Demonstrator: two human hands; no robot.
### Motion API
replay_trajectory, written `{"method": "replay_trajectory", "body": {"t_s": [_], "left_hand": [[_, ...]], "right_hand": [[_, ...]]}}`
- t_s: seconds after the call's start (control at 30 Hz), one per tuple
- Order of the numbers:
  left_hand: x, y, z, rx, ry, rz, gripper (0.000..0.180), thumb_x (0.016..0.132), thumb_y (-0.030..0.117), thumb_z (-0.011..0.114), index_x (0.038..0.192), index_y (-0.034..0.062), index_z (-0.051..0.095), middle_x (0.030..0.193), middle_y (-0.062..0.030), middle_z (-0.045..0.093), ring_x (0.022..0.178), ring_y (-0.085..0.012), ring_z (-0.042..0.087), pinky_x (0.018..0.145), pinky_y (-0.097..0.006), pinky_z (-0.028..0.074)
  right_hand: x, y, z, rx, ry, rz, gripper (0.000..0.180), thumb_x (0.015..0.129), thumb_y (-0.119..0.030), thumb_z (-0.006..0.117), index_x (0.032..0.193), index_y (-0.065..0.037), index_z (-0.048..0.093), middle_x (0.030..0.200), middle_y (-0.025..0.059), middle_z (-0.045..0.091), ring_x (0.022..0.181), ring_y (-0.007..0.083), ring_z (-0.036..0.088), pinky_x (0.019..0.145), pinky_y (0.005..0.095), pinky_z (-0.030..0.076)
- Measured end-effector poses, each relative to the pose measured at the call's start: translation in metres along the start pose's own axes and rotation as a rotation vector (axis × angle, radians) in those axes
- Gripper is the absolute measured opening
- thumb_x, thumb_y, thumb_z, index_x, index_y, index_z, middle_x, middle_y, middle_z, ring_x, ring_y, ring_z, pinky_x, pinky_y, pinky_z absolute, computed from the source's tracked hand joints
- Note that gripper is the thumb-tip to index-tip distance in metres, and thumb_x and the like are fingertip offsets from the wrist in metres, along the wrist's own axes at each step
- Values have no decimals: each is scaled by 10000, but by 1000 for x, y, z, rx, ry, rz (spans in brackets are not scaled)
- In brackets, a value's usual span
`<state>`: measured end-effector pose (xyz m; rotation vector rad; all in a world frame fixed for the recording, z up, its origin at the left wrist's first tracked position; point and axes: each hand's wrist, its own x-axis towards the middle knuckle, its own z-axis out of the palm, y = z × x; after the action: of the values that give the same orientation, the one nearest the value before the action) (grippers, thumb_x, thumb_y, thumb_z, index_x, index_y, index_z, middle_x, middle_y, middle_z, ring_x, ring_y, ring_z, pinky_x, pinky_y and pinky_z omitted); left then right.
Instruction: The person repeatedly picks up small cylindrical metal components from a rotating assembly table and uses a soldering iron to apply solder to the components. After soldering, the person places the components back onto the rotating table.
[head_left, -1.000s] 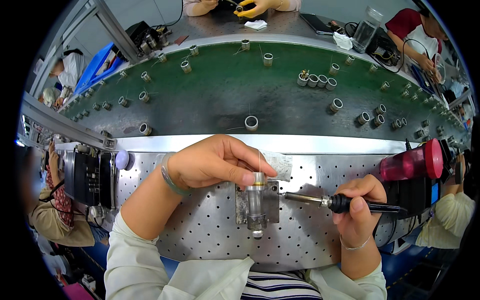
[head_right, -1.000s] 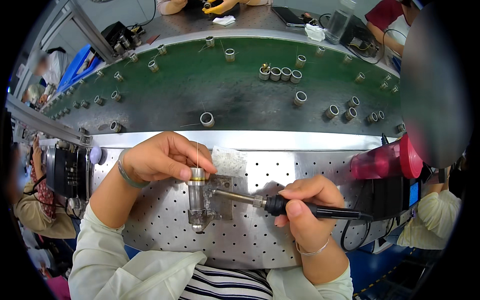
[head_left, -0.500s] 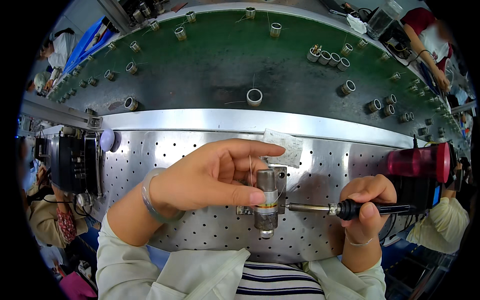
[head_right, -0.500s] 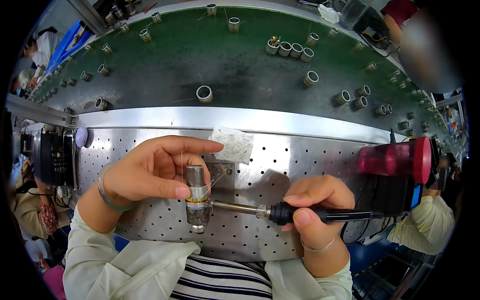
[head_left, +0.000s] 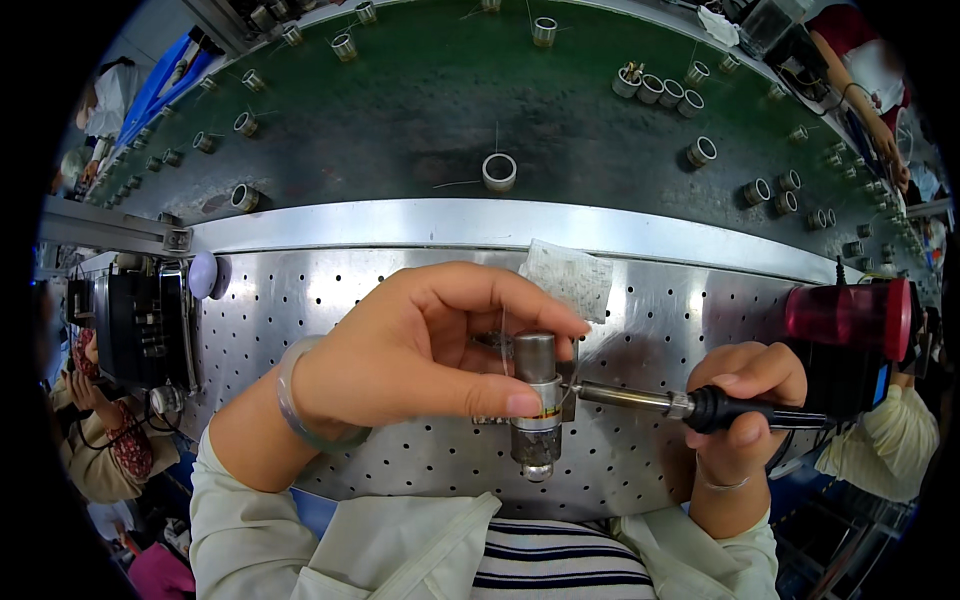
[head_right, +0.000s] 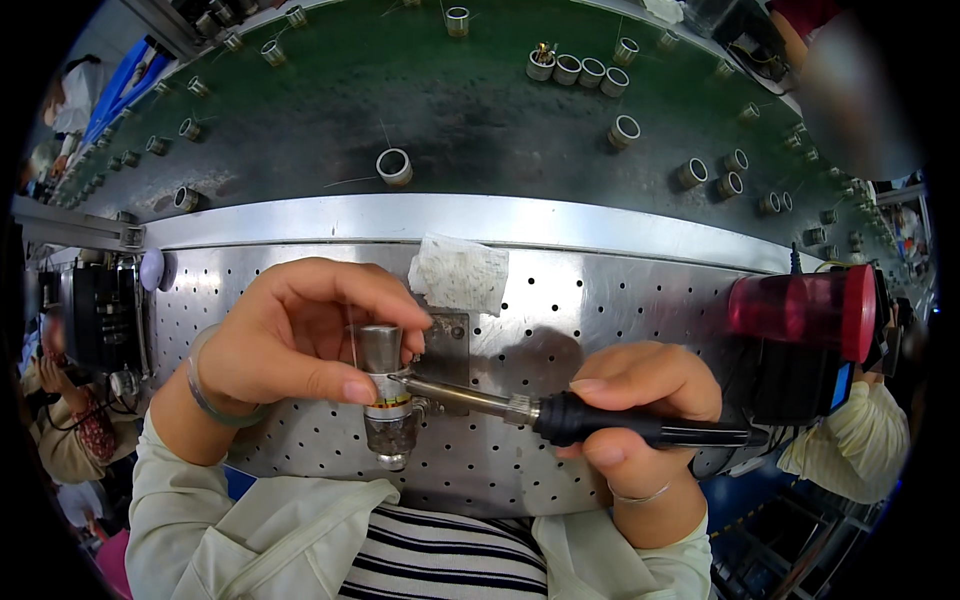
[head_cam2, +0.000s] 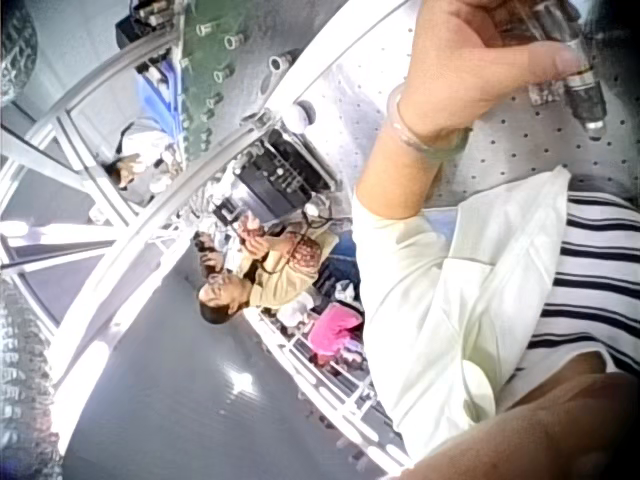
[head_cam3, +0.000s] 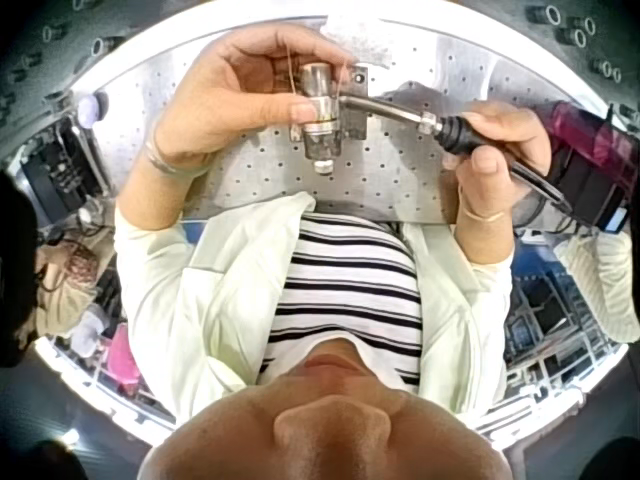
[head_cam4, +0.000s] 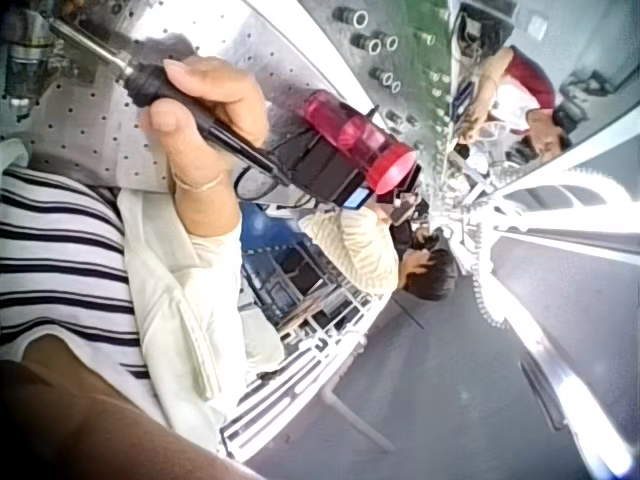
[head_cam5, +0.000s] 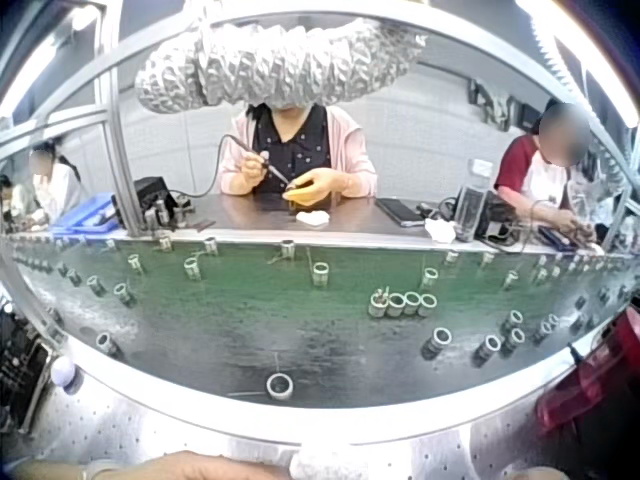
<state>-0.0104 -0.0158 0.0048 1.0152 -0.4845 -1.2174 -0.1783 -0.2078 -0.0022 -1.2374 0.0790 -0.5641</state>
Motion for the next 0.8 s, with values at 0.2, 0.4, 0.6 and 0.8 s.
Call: {"method": "replay_trajectory", "body": {"t_s": [0.2,0.4,0.6,0.8], "left_hand": [[1,-2,-5,110,-122,126,238,758,-58,687,985,10,661,1090,-98,571,1007,-152,562,819,-254,518],[2,-4,-7,130,-159,168,210,763,-69,673,959,5,666,1103,-103,565,1001,-156,565,818,-251,516],[2,9,10,35,66,-7,201,669,-80,711,852,1,701,1044,-193,586,964,-235,577,881,-322,446],[2,-3,-1,100,-55,127,181,657,-79,727,810,16,707,1041,-198,587,957,-237,579,899,-336,441]], "right_hand": [[-1,-1,-9,67,-50,35,239,760,-109,731,826,36,553,636,101,578,453,135,544,417,232,453],[0,3,-8,82,-94,11,234,750,-84,733,828,46,555,630,106,580,451,152,560,420,246,461],[0,6,-14,92,-138,-21,256,742,-70,739,867,65,561,645,115,589,460,163,571,423,250,460],[0,6,-14,99,-139,-13,266,743,-74,742,873,67,557,650,115,592,469,163,576,434,250,463]]}}
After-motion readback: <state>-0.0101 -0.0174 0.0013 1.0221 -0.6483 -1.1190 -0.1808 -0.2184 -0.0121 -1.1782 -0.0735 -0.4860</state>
